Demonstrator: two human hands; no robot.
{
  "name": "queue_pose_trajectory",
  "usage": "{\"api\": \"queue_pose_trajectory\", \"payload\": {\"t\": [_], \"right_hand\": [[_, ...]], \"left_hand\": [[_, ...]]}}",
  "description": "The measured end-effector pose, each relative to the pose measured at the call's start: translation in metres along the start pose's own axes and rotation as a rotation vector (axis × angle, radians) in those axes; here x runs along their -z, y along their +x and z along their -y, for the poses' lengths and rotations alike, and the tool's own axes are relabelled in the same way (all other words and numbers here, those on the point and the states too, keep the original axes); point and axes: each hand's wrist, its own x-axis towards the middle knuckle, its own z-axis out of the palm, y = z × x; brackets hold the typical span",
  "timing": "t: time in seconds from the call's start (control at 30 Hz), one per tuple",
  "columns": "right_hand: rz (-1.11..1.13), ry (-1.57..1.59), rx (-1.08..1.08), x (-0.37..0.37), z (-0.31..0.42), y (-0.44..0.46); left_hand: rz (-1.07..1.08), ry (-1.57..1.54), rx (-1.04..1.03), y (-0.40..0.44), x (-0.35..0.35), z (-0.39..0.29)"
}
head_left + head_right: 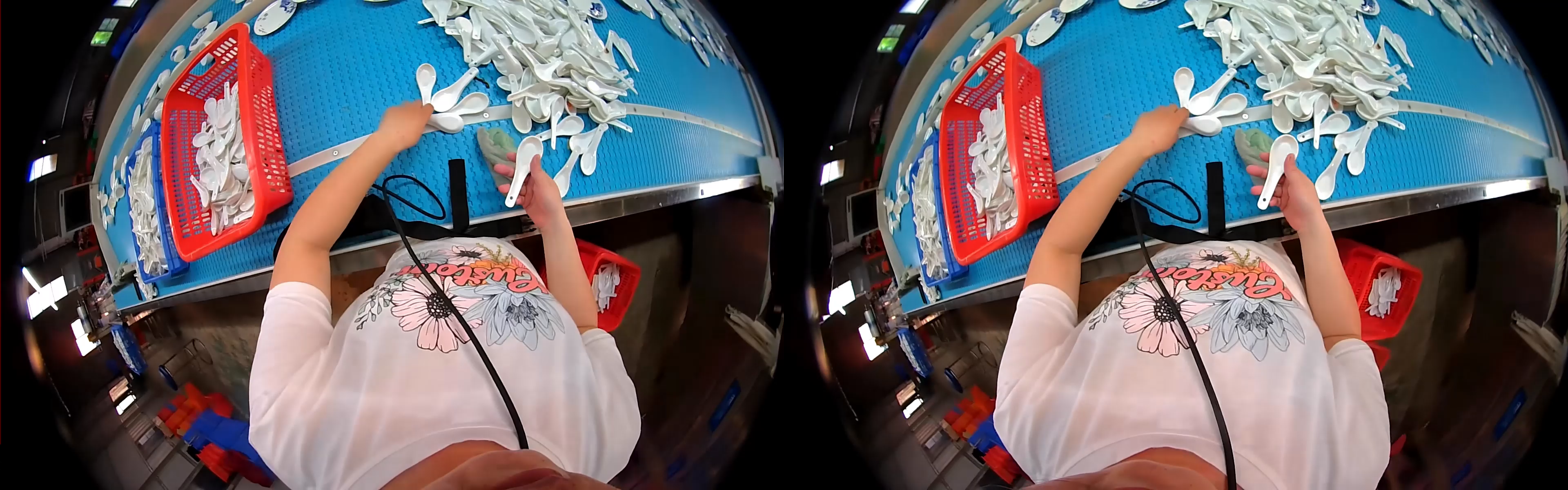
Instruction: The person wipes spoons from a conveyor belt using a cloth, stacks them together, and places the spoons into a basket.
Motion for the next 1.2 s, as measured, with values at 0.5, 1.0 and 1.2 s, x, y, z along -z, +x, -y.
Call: {"api": "queue_pose_trajectory", "payload": {"t": [0.5, 1.0, 1.2], "right_hand": [[-0.655, -1.038, 0.82, 0.061, 0.045, 0.098], [0.148, -0.776, 0.938, -0.058, 0.005, 0.001], [0.241, -0.568, 0.694, -0.085, 0.008, -0.003]], "left_hand": [[0.16, -1.594, 0.403, -0.076, 0.049, -0.028], [0.119, -2.156, 0.424, -0.089, 0.024, -0.06], [0.115, -2.025, 0.349, -0.093, 0.022, -0.064]]}}
